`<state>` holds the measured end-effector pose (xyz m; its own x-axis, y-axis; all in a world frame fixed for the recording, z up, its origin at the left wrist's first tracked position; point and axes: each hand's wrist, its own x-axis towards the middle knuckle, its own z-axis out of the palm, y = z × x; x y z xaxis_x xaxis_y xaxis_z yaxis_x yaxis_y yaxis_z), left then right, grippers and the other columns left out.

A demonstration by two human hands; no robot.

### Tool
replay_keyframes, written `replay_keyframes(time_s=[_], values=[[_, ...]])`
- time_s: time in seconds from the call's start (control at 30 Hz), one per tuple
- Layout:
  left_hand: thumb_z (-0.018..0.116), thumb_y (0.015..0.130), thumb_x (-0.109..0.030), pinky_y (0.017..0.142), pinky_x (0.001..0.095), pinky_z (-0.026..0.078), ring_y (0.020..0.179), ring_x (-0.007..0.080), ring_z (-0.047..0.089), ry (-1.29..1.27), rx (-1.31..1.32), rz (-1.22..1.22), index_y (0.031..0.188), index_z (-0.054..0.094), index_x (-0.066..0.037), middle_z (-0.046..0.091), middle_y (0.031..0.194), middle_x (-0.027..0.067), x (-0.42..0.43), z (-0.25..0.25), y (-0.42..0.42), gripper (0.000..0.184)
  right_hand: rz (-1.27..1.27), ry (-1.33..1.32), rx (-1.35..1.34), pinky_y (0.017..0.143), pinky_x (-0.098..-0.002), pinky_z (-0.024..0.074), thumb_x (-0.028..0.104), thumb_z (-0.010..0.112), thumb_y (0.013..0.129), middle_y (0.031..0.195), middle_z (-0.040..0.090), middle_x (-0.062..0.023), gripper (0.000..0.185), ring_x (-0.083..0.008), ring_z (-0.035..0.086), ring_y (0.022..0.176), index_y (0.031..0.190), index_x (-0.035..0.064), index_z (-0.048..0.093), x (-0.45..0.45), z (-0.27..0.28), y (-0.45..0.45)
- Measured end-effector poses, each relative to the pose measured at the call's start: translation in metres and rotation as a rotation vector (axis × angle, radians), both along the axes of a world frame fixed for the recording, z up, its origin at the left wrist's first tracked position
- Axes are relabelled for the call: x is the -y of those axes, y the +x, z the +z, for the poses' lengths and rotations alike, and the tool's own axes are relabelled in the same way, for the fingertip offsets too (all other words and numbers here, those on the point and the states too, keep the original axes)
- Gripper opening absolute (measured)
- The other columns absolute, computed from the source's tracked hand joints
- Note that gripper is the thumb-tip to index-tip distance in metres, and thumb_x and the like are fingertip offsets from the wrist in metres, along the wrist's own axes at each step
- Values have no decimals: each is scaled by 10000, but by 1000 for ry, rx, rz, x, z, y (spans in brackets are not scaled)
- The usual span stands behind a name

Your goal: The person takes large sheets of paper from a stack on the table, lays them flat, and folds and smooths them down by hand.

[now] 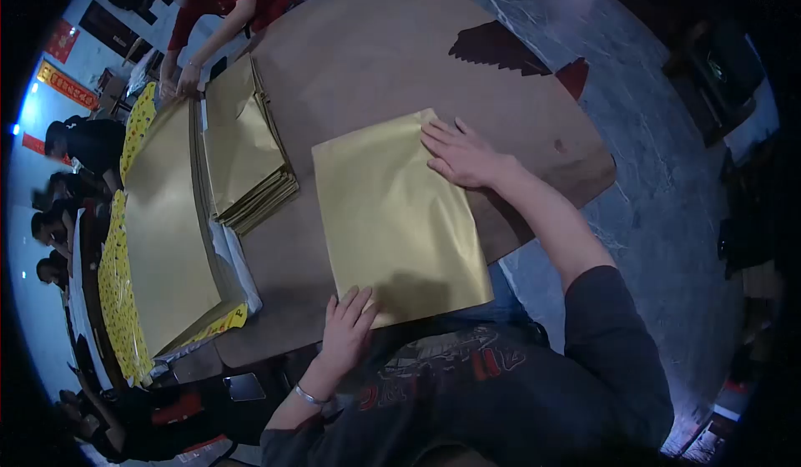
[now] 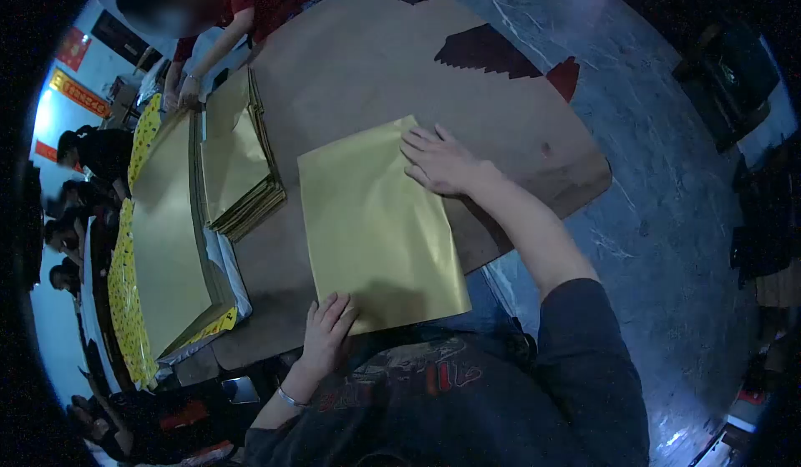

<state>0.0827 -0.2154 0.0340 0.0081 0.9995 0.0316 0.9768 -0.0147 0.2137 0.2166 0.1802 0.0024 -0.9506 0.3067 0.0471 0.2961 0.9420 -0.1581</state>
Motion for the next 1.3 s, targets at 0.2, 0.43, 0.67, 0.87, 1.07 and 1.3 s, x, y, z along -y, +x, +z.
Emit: replay_keyframes(time_s=[0.2,0.43,0.67,0.87,1.07,1.3], values=[[687,690,-105,1056,567,335,1315,331,433,41,12,110,1248,583,-143,484,1409,111,18,-5,-11,570,-103,25,44,1192,-518,157,444,355,1008,1584,226,-150,638,-294,141,1488,1479,15,307,-23,12,-22],[758,619,-158,1022,613,350,1304,369,425,62,-18,94,1263,587,-182,447,1436,134,18,-1,-21,667,170,15,126,1182,-550,146,443,414,985,1575,212,-196,705,-316,150,1484,1480,-36,266,33,21,44],[823,683,-348,1048,557,348,1318,393,386,26,286,-56,1314,527,-127,411,1420,168,-47,38,-40,731,256,-73,10,1144,-605,202,425,597,907,1514,322,-205,649,-349,228,1453,1379,1,457,83,33,85],[729,803,-296,1043,557,352,1324,396,381,213,283,-31,1280,536,-106,413,1410,185,-187,5,-11,549,55,14,-105,1171,-554,189,358,544,944,1515,327,-198,592,-362,207,1458,1405,5,428,53,43,50],[618,862,-357,1143,608,180,1469,349,203,64,-3,251,1469,391,-138,272,1567,136,-237,-42,-35,684,39,-77,-268,1182,-505,186,410,534,944,1519,290,-264,727,-390,189,1460,1440,-76,316,63,27,-21],[596,841,-532,1119,648,199,1464,355,209,50,-76,317,1477,375,-112,273,1567,149,-231,-27,-86,793,-93,-212,-66,1199,-487,140,593,353,969,1550,245,-246,826,-358,156,1475,1459,-69,294,57,14,-74]])
